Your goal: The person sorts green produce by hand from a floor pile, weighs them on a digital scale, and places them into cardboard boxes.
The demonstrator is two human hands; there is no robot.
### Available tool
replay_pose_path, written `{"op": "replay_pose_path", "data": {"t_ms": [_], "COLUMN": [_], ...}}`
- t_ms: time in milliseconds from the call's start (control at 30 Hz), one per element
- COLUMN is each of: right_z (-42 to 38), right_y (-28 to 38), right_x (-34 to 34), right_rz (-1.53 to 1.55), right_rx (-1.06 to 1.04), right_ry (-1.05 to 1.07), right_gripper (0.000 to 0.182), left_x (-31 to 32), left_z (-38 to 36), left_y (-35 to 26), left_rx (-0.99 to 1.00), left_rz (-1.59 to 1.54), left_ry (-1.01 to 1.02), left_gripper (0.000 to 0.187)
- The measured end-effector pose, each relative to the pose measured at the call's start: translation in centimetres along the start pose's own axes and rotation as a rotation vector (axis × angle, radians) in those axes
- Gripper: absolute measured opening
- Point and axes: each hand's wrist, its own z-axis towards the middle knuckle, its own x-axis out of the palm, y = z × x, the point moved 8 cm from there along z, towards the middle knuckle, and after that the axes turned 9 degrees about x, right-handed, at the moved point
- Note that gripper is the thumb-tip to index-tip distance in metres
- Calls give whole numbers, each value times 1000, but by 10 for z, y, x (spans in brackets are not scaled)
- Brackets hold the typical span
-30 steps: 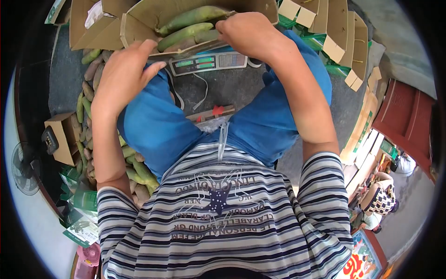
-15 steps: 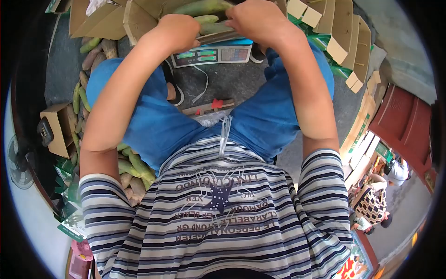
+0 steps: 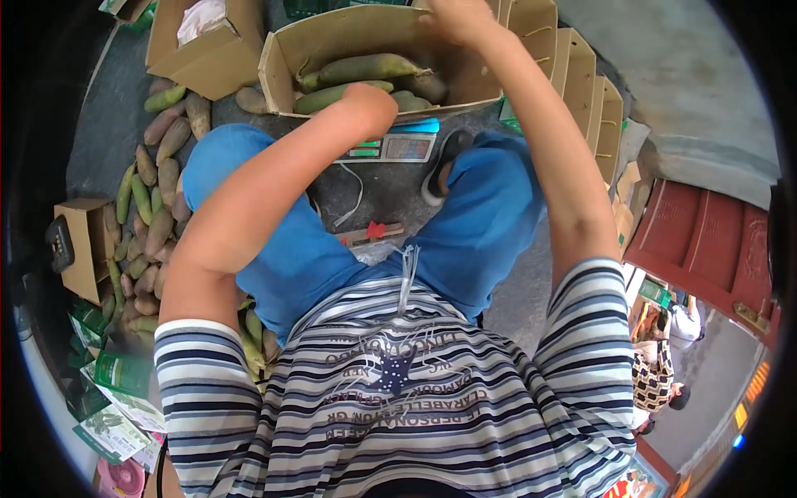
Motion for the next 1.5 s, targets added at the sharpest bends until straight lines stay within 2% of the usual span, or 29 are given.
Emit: {"op": "replay_pose_path", "data": {"t_ms": [67, 133, 167, 200, 267, 333, 367, 467, 567, 600, 700, 733, 767, 800, 833, 900, 933, 1000, 1033, 1067, 1100, 1133, 1167, 1200, 1233, 1300, 1400, 1467, 1500], "right_z": [17, 31, 32, 37, 34, 35, 30, 10, -30, -52, -135, -175, -219, -268, -313, -410, -456, -544, -594, -642, -703, -741, -778, -837, -873, -921, -966, -988, -1002], "right_y": [1, -14, -23, -35, -40, -46, -43, -37, -79, -100, -162, -178, -192, -205, -206, -204, -200, -186, -181, -172, -168, -156, -142, -135, -116, -95, -73, -56, -52], "right_x": [29, 68, 88, 112, 123, 135, 134, 118, 101, 99, 97, 92, 88, 95, 92, 94, 93, 84, 90, 91, 118, 122, 110, 131, 127, 124, 126, 133, 144], "right_rz": [-139, -101, -66, -54, -42, -24, -17, -8, -8, -14, 45, 69, 121, 198, 253, 257, 320, 370, 439, 383, 304, 237, 202, 186, 181, 66, 116, 173, 143], "right_rx": [2, 101, 191, 167, 283, 298, 245, 104, 130, 186, 363, 479, 530, 555, 693, 785, 977, 1147, 1358, 1395, 1468, 1529, 1772, 1730, 1913, 2083, 2244, 2403, 2414], "right_ry": [159, 330, 380, 249, 366, 271, 279, 125, 129, 165, 149, 213, 146, -26, 125, -98, 47, -6, 94, -25, 70, 0, -29, -61, -39, 66, -1, 14, 141], "right_gripper": [43, 41, 33, 29, 33, 32, 29, 27, 27, 28, 34, 35, 34, 32, 31, 30, 30, 31, 32, 32, 32, 32, 33, 35, 40, 45, 47, 44, 42], "left_x": [-2, 0, -5, -4, 6, -1, -2, -25, -41, -45, -64, -59, -50, -45, -34, 2, 22, 39, 34, 15, -1, -17, -33, -48, -57, -75, -93, -109, -116], "left_z": [0, 5, 4, 5, 12, 12, 13, 18, 20, 28, 47, 61, 73, 74, 79, 88, 91, 85, 77, 64, 55, 45, 41, 38, 39, 39, 26, 11, 2], "left_y": [1, 1, -1, -1, 6, 8, 7, 4, -17, -27, -67, -85, -108, -146, -179, -239, -267, -319, -340, -358, -368, -374, -369, -356, -337, -295, -240, -223, -214], "left_rx": [-19, -26, -10, 12, 23, 82, 110, 151, 227, 263, 392, 435, 483, 591, 625, 752, 825, 954, 1066, 1124, 1137, 1146, 1102, 1063, 996, 827, 598, 562, 539], "left_rz": [-2, 15, 19, 31, 42, 9, 10, 28, 35, 128, 348, 409, 471, 576, 600, 623, 632, 648, 460, 287, 247, 206, 129, 60, 29, -55, -153, -172, -179], "left_ry": [0, -23, -48, -86, -27, -68, -58, -84, -136, -116, -71, -94, -119, -119, -106, -137, -104, -247, -333, -350, -396, -440, -445, -444, -421, -408, -392, -449, -484], "left_gripper": [16, 17, 17, 16, 15, 16, 16, 17, 13, 13, 12, 10, 9, 10, 12, 12, 12, 10, 9, 10, 12, 15, 17, 20, 23, 30, 34, 35, 36]}}
